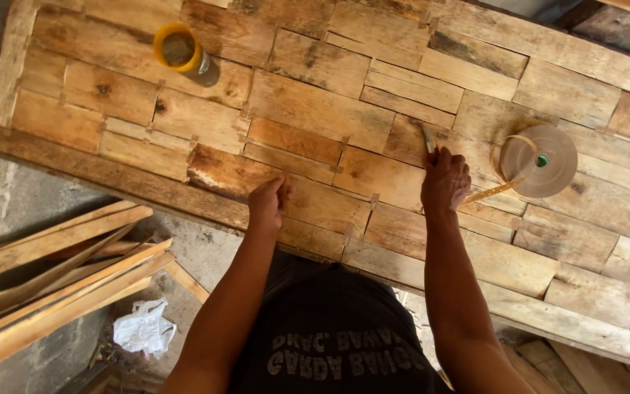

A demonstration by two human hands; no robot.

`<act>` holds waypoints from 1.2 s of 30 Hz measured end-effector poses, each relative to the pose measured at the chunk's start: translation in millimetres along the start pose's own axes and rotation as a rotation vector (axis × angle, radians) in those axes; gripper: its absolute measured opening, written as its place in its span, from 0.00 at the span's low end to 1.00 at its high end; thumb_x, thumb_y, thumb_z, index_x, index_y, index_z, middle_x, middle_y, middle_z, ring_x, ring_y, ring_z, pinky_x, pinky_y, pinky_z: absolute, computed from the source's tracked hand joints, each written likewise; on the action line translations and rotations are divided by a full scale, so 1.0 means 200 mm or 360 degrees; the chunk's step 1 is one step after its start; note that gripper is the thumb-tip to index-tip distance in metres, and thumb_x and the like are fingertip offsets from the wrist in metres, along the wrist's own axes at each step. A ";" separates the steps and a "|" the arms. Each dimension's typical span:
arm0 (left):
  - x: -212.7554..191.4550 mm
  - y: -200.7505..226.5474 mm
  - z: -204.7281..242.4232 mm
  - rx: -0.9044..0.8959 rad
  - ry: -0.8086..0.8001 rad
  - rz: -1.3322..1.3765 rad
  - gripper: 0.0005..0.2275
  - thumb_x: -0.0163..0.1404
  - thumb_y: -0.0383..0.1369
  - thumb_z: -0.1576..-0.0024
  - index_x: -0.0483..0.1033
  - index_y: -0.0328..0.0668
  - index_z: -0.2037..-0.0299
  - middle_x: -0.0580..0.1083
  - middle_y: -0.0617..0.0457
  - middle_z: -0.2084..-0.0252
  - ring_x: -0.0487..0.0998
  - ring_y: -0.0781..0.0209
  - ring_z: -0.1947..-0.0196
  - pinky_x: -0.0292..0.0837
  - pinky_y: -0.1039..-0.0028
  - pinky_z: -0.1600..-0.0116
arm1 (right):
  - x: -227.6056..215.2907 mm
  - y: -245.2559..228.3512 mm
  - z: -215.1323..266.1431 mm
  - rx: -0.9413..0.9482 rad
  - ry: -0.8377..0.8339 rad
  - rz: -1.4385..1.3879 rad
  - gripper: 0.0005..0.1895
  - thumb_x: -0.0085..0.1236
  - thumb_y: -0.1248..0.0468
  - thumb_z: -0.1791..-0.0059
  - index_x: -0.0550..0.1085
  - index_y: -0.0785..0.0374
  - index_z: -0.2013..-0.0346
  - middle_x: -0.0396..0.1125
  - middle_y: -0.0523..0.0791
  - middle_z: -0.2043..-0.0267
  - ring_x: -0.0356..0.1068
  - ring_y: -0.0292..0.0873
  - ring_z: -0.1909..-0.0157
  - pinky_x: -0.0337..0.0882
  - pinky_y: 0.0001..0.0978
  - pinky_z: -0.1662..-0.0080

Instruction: Applying veneer tape to cover gaps in a wooden block tabletop and cutting it to size.

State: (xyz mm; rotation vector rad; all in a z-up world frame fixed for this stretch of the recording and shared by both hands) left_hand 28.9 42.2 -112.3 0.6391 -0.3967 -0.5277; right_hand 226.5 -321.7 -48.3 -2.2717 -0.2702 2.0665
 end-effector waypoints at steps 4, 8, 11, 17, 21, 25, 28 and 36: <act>-0.17 -0.05 0.15 0.0055 0.0040 0.0058 0.08 0.56 0.35 0.40 0.79 0.37 0.64 0.78 0.50 0.73 0.75 0.65 0.80 0.60 0.77 0.79 | -0.08 -0.06 -0.02 0.0139 -0.0075 -0.0072 0.28 0.65 0.45 0.49 0.75 0.64 0.47 0.69 0.54 0.57 0.67 0.52 0.58 0.66 0.50 0.58; -0.24 -0.10 0.33 0.0109 0.0064 0.0156 0.09 0.56 0.36 0.40 0.78 0.38 0.66 0.76 0.51 0.75 0.75 0.65 0.80 0.65 0.76 0.78 | -0.08 -0.35 -0.03 -0.0250 0.0316 -0.1067 0.16 0.56 0.55 0.44 0.73 0.66 0.52 0.68 0.48 0.61 0.65 0.42 0.62 0.67 0.34 0.60; -0.24 -0.11 0.43 0.0119 0.0113 0.0014 0.11 0.55 0.39 0.39 0.77 0.39 0.68 0.77 0.51 0.76 0.73 0.66 0.81 0.61 0.77 0.78 | 0.06 -0.66 -0.10 -0.0243 0.0114 -0.2012 0.12 0.46 0.58 0.38 0.72 0.64 0.54 0.66 0.43 0.67 0.62 0.35 0.67 0.64 0.27 0.63; -0.30 -0.21 0.49 0.0242 0.0062 0.0098 0.15 0.57 0.37 0.37 0.74 0.34 0.73 0.70 0.53 0.81 0.73 0.63 0.80 0.75 0.73 0.68 | 0.08 -1.12 -0.20 -0.0323 -0.0066 -0.2275 0.15 0.40 0.56 0.37 0.71 0.64 0.54 0.63 0.41 0.73 0.57 0.33 0.72 0.60 0.28 0.67; -0.35 -0.25 0.54 0.0189 0.0093 0.0032 0.13 0.55 0.36 0.39 0.77 0.30 0.70 0.74 0.51 0.79 0.78 0.61 0.77 0.73 0.74 0.69 | 0.22 -1.15 -0.15 -0.0460 0.0109 -0.2103 0.18 0.40 0.53 0.37 0.70 0.66 0.52 0.65 0.42 0.73 0.63 0.33 0.69 0.65 0.29 0.65; -0.33 -0.22 0.58 0.0115 -0.0022 0.0040 0.10 0.56 0.32 0.42 0.79 0.29 0.66 0.78 0.49 0.77 0.75 0.60 0.78 0.72 0.73 0.70 | 0.25 -1.14 -0.16 -0.0458 0.0144 -0.2099 0.21 0.38 0.51 0.36 0.71 0.64 0.56 0.66 0.42 0.73 0.63 0.33 0.71 0.65 0.28 0.67; -0.33 -0.24 0.54 0.0125 -0.0095 0.0026 0.08 0.56 0.31 0.44 0.80 0.30 0.62 0.73 0.50 0.80 0.81 0.60 0.74 0.75 0.71 0.69 | 0.39 -1.08 -0.23 -0.0103 -0.0032 -0.2511 0.20 0.40 0.52 0.36 0.71 0.65 0.58 0.64 0.43 0.72 0.56 0.33 0.73 0.56 0.28 0.70; -0.21 -0.33 0.39 0.0314 -0.0436 -0.0204 0.06 0.56 0.28 0.42 0.78 0.31 0.63 0.80 0.51 0.72 0.77 0.66 0.76 0.73 0.77 0.69 | 0.37 -0.93 -0.30 0.0399 -0.0865 -0.3068 0.04 0.52 0.63 0.42 0.73 0.59 0.57 0.69 0.41 0.69 0.60 0.33 0.76 0.58 0.25 0.74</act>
Point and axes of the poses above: each hand's wrist, its own z-axis away from the middle knuckle, its own x-axis out of the palm, y = z × x, the point moved 5 cm from there along -z, towards the middle knuckle
